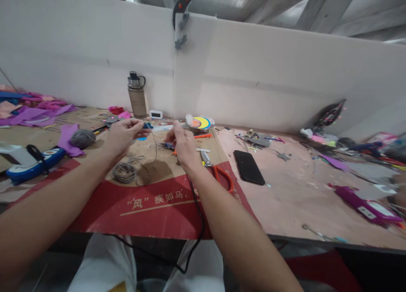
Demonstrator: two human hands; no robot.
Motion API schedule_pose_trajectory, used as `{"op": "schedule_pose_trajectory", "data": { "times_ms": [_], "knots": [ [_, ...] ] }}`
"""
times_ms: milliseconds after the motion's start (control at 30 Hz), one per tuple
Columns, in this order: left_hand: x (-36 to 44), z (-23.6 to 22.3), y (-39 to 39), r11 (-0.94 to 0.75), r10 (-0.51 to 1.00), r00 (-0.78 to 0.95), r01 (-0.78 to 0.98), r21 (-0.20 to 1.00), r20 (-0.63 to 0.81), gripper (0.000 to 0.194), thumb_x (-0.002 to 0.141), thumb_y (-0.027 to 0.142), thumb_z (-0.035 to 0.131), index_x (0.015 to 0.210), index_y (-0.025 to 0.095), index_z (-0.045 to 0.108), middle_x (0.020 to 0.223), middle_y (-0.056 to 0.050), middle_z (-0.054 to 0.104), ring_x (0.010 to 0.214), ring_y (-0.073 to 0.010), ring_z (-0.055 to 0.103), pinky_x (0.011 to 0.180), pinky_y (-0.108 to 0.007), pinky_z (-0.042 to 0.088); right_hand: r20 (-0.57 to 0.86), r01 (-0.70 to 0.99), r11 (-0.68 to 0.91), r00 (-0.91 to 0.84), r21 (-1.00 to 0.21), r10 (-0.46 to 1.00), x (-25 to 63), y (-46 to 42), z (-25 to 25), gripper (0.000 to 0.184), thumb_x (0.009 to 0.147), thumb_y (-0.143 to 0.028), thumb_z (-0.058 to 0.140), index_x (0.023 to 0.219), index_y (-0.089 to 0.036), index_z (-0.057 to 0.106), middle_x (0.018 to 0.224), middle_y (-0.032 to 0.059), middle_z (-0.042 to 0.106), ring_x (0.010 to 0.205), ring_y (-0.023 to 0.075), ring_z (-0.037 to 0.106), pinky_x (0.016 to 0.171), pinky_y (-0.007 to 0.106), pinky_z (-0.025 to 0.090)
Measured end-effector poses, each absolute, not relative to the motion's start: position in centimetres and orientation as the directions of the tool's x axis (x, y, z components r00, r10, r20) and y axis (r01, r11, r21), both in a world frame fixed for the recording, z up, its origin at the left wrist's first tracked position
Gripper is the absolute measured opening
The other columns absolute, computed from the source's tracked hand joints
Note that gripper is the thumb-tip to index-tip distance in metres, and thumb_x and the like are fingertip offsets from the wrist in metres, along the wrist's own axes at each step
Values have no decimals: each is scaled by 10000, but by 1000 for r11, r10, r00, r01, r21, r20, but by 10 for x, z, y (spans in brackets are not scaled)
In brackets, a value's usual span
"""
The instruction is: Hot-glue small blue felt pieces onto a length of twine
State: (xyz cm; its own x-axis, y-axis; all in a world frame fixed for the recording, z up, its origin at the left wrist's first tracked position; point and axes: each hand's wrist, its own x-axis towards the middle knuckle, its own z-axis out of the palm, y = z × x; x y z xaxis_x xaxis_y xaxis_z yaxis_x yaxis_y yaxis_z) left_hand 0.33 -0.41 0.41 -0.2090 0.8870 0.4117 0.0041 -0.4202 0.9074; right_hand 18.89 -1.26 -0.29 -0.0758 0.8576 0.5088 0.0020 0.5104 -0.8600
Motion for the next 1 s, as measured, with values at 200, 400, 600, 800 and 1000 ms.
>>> {"op": "schedule_pose_trajectory", "data": {
  "times_ms": [200, 400, 600, 800, 1000],
  "knots": [
    [9, 5, -12, -468, 867, -126, 121, 875, 481, 141, 780, 285, 689, 774, 146, 667, 729, -40, 714, 656, -142, 694, 678, -263, 577, 430, 86, 438, -96, -895, 898, 161, -21, -19, 367, 777, -458, 637, 997, -195, 506, 1102, 99, 631, 1027, 184, 598, 933, 363, 447],
    [15, 6, -19, -475, 863, -103, 167, 864, 494, 132, 773, 281, 704, 804, 153, 691, 746, -46, 723, 677, -155, 697, 699, -278, 581, 286, -107, 269, -200, -957, 937, 147, -22, -28, 210, 811, -367, 589, 884, -211, 468, 679, -50, 565, 612, 107, 569, 640, 258, 492],
    [15, 5, -12, -453, 882, -149, -15, 891, 446, 127, 769, 245, 700, 827, 135, 672, 770, -38, 711, 720, -162, 711, 751, -314, 593, 370, 75, 396, -234, -915, 899, 153, -26, -27, 177, 883, -320, 442, 825, -208, 565, 604, -59, 443, 538, 98, 439, 522, 214, 407],
    [17, 6, -13, -355, 935, -131, -279, 892, 330, 48, 781, 148, 669, 760, 121, 636, 716, -26, 666, 718, -152, 708, 712, -272, 585, 345, 323, 475, -384, -819, 856, 148, -37, -27, 263, 912, -270, 405, 812, -195, 637, 657, -21, 568, 652, 118, 537, 632, 229, 415],
    [13, 10, -9, -214, 974, -165, -446, 869, 155, 117, 829, 81, 591, 720, 106, 625, 615, -11, 606, 516, -54, 591, 408, -102, 408, 308, 621, 589, -507, -518, 805, 155, -43, -27, 284, 895, -161, 418, 878, -170, 701, 936, 80, 713, 865, 151, 623, 778, 243, 421]
  ]
}}
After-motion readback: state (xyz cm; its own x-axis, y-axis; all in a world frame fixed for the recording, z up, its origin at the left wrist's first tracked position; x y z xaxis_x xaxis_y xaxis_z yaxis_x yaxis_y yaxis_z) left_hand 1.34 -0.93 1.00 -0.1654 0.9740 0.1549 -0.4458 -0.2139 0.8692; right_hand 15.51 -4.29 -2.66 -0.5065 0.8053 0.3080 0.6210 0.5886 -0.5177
